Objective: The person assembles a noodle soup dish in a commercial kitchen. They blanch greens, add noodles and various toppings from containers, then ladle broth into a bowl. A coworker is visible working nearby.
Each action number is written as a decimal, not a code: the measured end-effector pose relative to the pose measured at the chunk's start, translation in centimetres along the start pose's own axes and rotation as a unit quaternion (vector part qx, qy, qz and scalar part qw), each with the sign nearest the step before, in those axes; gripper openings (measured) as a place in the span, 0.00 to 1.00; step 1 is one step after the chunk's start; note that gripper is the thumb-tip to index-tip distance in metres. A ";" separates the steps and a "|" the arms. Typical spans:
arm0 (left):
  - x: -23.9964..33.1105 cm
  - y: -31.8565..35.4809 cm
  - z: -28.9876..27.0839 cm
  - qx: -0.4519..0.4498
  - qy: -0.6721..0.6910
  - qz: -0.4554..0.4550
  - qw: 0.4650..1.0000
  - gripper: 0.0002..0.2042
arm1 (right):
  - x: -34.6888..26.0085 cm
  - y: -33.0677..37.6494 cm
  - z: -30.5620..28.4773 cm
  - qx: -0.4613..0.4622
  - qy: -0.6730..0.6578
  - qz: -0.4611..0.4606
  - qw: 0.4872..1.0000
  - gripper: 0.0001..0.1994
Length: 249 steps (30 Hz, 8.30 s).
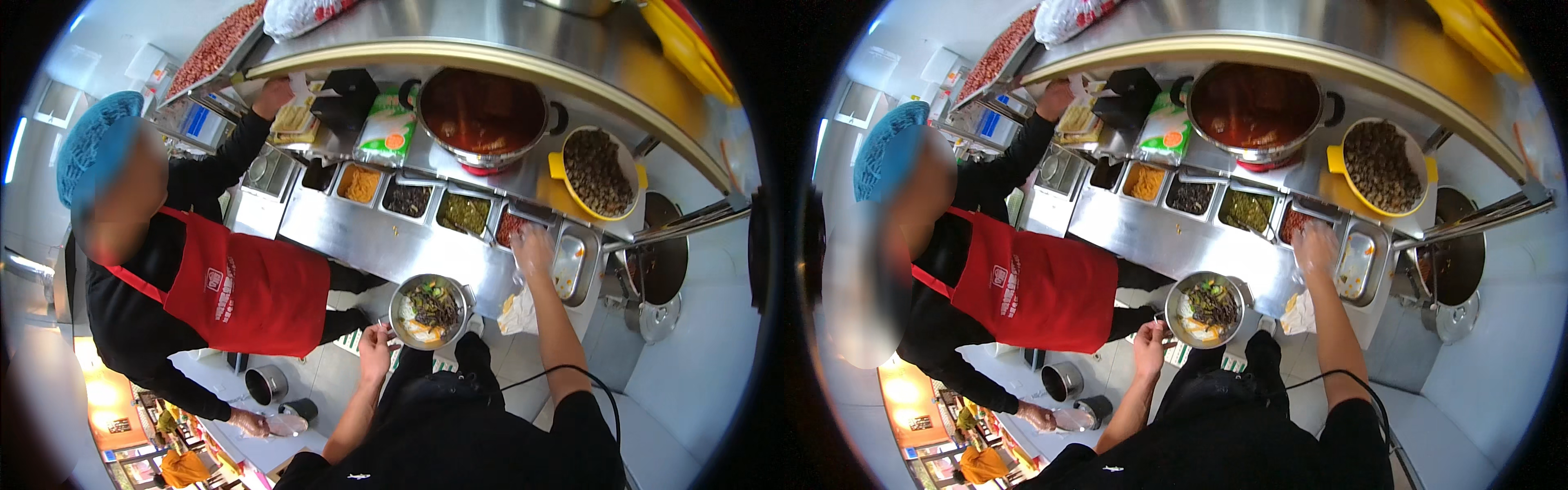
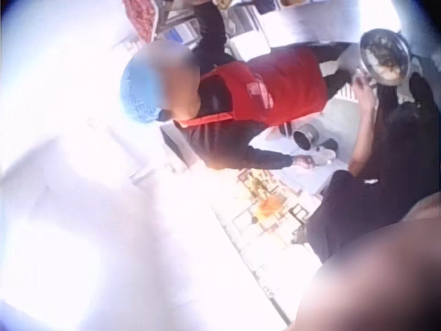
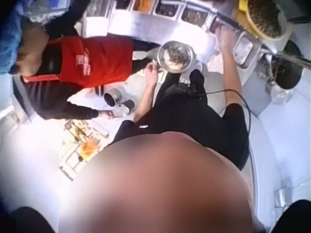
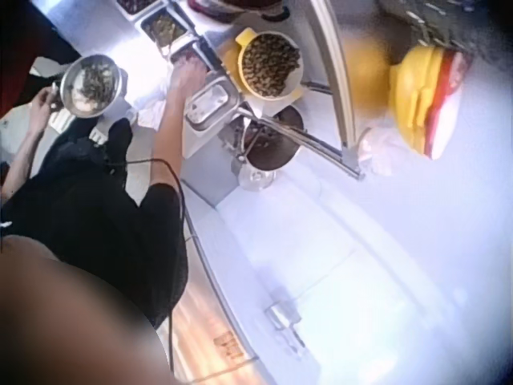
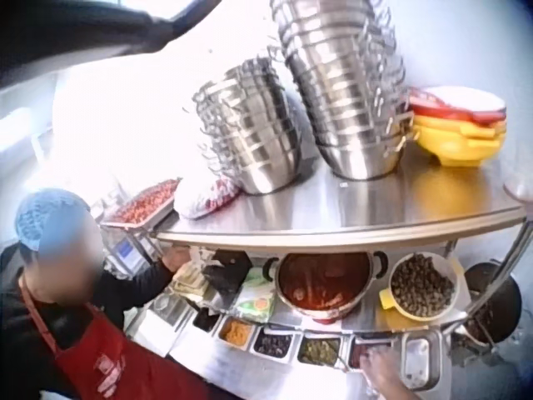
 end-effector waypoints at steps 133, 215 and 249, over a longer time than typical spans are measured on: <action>-4.2 -4.9 11.1 -0.211 0.084 -0.084 0.970 0.10 | 1.2 8.1 -9.2 -0.107 0.132 -0.104 0.980 0.09; -5.8 -5.1 8.7 -0.100 0.129 -0.143 0.976 0.14 | 1.1 13.9 -13.1 -0.217 -0.286 -0.026 0.933 0.18; -11.5 -9.6 6.9 -0.103 0.096 -0.114 0.983 0.17 | 4.8 -6.3 -21.1 -0.014 -0.424 0.325 0.846 0.17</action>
Point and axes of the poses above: each hand's wrist, its own y-axis away from the middle knuckle, its own z-axis out of the palm, x = y × z, the point moved 5 cm from there along -y, towards the middle knuckle, and after that the axes turned 15 degrees about z, right-handed, at the moved point
